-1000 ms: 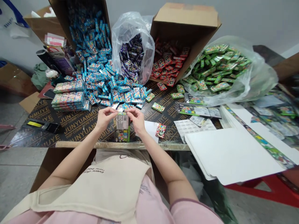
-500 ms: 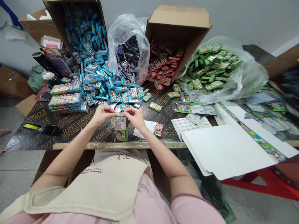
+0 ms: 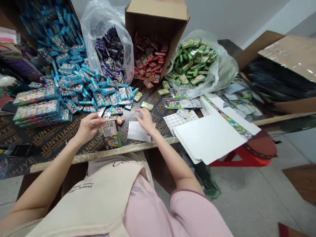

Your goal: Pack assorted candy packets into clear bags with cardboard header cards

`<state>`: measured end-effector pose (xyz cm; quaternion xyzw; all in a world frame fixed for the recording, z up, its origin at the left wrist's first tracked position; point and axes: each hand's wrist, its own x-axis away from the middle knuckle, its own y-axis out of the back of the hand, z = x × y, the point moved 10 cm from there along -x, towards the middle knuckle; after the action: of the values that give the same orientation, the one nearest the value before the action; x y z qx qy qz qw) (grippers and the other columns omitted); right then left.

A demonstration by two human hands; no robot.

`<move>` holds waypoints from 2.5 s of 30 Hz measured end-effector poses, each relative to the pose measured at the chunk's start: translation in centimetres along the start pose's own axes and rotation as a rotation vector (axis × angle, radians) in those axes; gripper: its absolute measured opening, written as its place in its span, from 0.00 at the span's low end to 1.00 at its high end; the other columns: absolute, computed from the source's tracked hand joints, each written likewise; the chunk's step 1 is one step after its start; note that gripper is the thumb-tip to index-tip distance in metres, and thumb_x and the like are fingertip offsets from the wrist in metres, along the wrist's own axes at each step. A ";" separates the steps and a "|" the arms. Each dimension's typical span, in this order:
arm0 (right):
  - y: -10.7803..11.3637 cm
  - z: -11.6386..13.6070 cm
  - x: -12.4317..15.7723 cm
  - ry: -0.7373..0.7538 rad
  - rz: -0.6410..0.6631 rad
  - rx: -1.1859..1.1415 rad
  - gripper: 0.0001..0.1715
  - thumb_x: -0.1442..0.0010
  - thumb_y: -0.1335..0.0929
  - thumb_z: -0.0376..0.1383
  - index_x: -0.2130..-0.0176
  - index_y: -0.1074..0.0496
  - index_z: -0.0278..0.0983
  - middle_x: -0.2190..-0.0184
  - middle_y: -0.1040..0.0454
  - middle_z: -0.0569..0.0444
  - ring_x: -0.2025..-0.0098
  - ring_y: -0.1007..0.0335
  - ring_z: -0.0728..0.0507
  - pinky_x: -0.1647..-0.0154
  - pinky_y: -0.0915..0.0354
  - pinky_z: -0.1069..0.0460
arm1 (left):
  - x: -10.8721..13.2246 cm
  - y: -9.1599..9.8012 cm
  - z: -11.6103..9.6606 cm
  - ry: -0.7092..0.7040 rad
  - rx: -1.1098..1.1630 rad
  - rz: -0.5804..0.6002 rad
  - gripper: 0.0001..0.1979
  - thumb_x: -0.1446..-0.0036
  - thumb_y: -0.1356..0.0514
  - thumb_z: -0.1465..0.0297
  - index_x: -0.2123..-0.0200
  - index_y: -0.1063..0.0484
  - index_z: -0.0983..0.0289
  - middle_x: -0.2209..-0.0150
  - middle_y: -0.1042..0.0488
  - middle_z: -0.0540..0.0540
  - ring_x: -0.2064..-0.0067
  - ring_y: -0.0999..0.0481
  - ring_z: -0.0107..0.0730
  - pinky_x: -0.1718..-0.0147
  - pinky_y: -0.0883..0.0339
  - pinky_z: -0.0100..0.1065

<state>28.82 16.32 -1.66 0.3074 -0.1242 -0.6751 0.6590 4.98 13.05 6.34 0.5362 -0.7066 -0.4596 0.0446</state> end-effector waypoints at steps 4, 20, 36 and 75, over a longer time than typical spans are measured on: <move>1.1 -8.3 0.5 -0.241 0.163 0.418 0.05 0.44 0.31 0.34 0.68 0.24 0.37 0.63 0.26 0.46 0.54 0.38 0.35 0.53 0.47 0.42 | 0.2 -0.2 -0.1 0.007 -0.008 0.005 0.11 0.41 0.44 0.69 0.69 0.21 0.61 0.72 0.30 0.55 0.68 0.30 0.33 0.69 0.38 0.33; -2.5 -7.6 2.4 -0.018 0.214 0.483 0.03 0.42 0.32 0.33 0.68 0.28 0.37 0.64 0.25 0.48 0.56 0.39 0.39 0.53 0.52 0.45 | 0.7 0.1 0.0 0.080 0.070 -0.084 0.09 0.43 0.43 0.71 0.68 0.21 0.61 0.72 0.29 0.54 0.68 0.29 0.33 0.68 0.35 0.34; -2.6 -7.9 3.2 -0.072 0.162 0.575 0.07 0.39 0.34 0.32 0.62 0.25 0.36 0.61 0.27 0.46 0.53 0.38 0.38 0.53 0.51 0.44 | 0.7 0.1 0.3 0.098 0.086 -0.085 0.08 0.43 0.41 0.69 0.68 0.21 0.61 0.71 0.28 0.54 0.68 0.27 0.33 0.68 0.34 0.34; -10.4 12.6 -2.7 0.044 0.882 -0.350 0.11 0.47 0.31 0.38 0.73 0.35 0.36 0.78 0.37 0.61 0.73 0.41 0.51 0.73 0.42 0.56 | 1.3 0.9 -1.0 0.066 0.020 -0.227 0.05 0.49 0.37 0.69 0.75 0.28 0.63 0.73 0.27 0.52 0.68 0.27 0.32 0.67 0.34 0.33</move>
<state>12.93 16.98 2.96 0.1236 -0.1133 -0.3350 0.9272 4.34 11.38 7.03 0.6279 -0.6442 -0.4367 0.0099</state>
